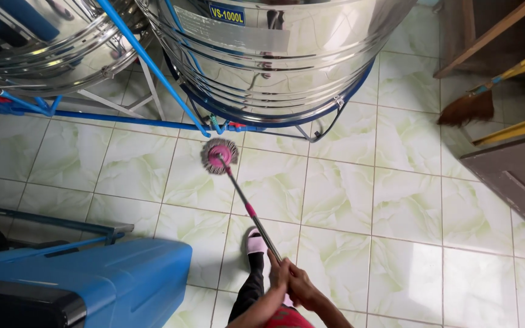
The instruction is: Mopping the tiled floor of a water production facility.
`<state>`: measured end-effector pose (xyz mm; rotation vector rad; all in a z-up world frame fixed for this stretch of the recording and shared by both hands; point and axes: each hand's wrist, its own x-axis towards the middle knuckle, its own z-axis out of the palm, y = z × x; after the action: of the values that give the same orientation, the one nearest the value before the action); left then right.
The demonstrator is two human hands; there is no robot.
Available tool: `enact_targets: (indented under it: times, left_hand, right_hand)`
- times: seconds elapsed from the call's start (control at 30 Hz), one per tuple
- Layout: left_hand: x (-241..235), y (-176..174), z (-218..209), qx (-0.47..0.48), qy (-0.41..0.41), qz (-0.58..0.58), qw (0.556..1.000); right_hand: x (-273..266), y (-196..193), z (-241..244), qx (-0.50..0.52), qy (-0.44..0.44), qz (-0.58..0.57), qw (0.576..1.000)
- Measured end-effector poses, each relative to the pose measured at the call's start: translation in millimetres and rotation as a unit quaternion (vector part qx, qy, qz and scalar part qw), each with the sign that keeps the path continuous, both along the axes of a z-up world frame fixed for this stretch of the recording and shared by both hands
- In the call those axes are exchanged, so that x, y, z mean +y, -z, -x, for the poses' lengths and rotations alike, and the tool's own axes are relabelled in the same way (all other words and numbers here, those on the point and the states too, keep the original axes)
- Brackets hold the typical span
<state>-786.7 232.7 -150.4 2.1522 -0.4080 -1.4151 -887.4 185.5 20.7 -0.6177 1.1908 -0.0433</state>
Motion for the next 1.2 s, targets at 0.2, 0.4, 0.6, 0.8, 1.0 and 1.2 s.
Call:
enact_targets:
  times: [0.2, 0.4, 0.6, 0.8, 1.0, 1.2]
  left_hand:
    - [49.4, -23.4, 4.7, 0.176, 0.025, 0.016, 0.984]
    - [-46.5, -11.4, -58.0, 0.118, -0.039, -0.028, 0.992]
    - [-118.1, -76.7, -75.9, 0.123, -0.032, -0.039, 0.991]
    - [-95.2, -59.9, 13.4, 0.178, 0.013, -0.077, 0.981]
    - [-42.0, 3.5, 153.7, 0.179, 0.169, -0.113, 0.963]
    - [1.4, -23.6, 280.0, 0.135, 0.305, -0.118, 0.935]
  right_hand:
    - [66.8, 95.0, 11.5, -0.097, 0.231, -0.024, 0.968]
    - [-13.3, 60.4, -56.8, 0.085, 0.074, 0.021, 0.993]
    - [-69.8, 19.7, -67.0, -0.019, 0.149, -0.001, 0.989]
    - [-32.4, 26.4, 24.8, 0.003, 0.214, -0.01, 0.977]
    - [37.1, 29.0, 155.0, 0.026, 0.328, -0.035, 0.944]
    - [106.4, 52.3, 274.9, -0.034, 0.43, -0.052, 0.901]
